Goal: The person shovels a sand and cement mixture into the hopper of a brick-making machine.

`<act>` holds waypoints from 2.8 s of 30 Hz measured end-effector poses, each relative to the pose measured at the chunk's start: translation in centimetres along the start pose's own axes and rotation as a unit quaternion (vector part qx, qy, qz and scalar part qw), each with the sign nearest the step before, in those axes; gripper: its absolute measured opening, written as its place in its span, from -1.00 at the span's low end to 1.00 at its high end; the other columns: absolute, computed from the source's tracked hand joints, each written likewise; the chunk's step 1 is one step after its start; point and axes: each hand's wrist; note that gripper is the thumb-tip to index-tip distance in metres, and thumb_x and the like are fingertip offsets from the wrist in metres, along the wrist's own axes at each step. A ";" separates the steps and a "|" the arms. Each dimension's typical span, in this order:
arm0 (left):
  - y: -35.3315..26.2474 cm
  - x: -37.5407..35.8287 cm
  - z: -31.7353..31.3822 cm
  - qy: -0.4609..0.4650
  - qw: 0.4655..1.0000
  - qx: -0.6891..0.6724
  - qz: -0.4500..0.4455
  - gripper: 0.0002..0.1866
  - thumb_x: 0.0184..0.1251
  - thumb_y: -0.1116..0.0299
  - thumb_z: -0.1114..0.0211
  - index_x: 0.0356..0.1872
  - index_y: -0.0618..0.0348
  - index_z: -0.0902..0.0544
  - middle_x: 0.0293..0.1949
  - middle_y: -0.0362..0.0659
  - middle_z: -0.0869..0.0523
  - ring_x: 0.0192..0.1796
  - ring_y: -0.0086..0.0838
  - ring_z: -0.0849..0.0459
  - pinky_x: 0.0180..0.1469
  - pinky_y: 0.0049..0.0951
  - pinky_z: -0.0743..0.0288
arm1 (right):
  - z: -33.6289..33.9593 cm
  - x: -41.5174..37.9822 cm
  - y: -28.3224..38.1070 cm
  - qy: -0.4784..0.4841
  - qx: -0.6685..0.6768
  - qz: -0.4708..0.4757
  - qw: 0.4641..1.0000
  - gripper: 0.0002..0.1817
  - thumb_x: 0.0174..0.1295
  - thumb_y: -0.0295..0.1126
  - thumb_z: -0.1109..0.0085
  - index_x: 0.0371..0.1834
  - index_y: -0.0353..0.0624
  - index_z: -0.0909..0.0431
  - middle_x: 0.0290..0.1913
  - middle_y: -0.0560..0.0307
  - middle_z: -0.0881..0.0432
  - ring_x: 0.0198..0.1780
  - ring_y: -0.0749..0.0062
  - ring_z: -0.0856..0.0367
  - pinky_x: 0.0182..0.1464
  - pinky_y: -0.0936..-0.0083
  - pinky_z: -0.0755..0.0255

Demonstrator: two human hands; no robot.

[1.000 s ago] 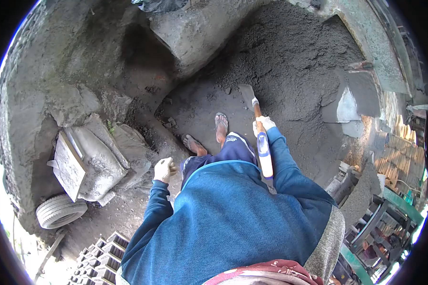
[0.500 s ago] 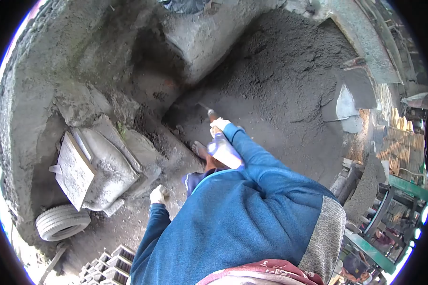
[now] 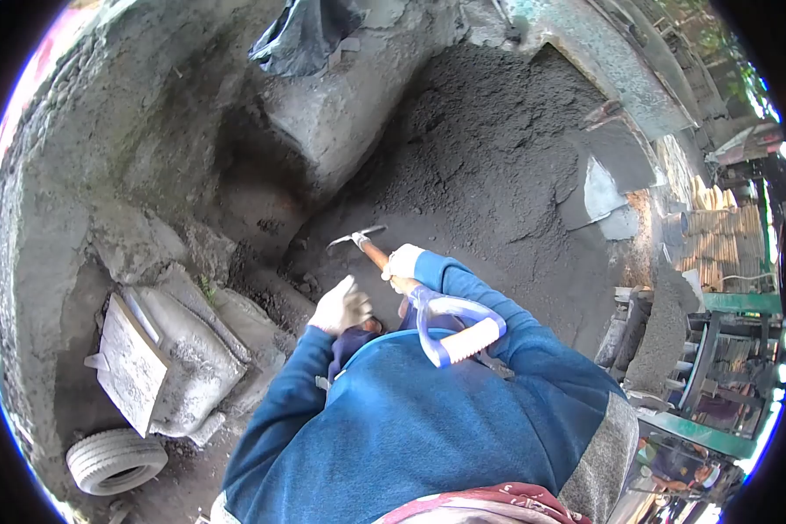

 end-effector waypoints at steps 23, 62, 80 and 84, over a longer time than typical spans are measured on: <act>-5.4 30.1 -33.4 -0.051 0.976 0.209 -0.031 -0.54 0.31 0.03 -0.42 -0.10 0.22 -0.51 -0.30 0.00 -0.60 -0.27 -0.07 -0.64 -0.11 0.16 -0.63 | 18.1 -11.7 -16.2 -0.420 0.573 0.132 0.691 -0.49 0.20 -0.61 -0.28 0.27 -0.26 -0.47 -0.36 0.01 -0.64 -0.59 0.34 -0.55 -0.54 0.27 -0.50; 3.6 30.4 -23.1 -0.027 0.996 -0.058 0.063 -0.79 0.28 0.39 -0.30 -0.18 0.20 -0.48 -0.40 -0.03 -0.55 -0.38 -0.15 -0.62 -0.16 0.10 -0.69 | 7.8 -17.3 -12.3 -0.416 -0.120 0.090 0.897 -0.44 0.08 -0.32 -0.31 0.24 -0.06 -0.57 0.03 -0.04 -0.74 -0.05 0.01 -0.75 0.03 0.24 -0.61; -2.0 23.6 -18.4 -0.263 0.954 -0.116 -0.082 -0.62 0.36 0.09 -0.18 -0.19 0.26 -0.40 -0.35 0.04 -0.55 -0.28 -0.04 -0.59 -0.06 0.14 -0.61 | 16.7 -27.8 -20.0 -0.507 0.037 0.280 0.814 -0.50 0.00 -0.39 -0.48 0.08 -0.16 -0.65 -0.10 -0.04 -0.75 -0.12 0.16 -0.79 -0.05 0.38 -0.64; -2.0 25.1 -23.1 -0.240 0.968 -0.060 -0.040 -0.81 0.43 0.26 -0.14 -0.21 0.15 -0.40 -0.42 -0.08 -0.53 -0.33 -0.19 -0.59 -0.13 0.02 -0.67 | 15.7 -29.2 -23.0 -0.582 0.080 0.273 0.761 -0.49 -0.01 -0.41 -0.49 0.09 -0.16 -0.65 -0.10 -0.02 -0.75 -0.12 0.21 -0.79 -0.05 0.41 -0.63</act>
Point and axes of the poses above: each hand's wrist, its own x-axis towards the middle knuckle, its own z-axis out of the back of the hand, y = z × x
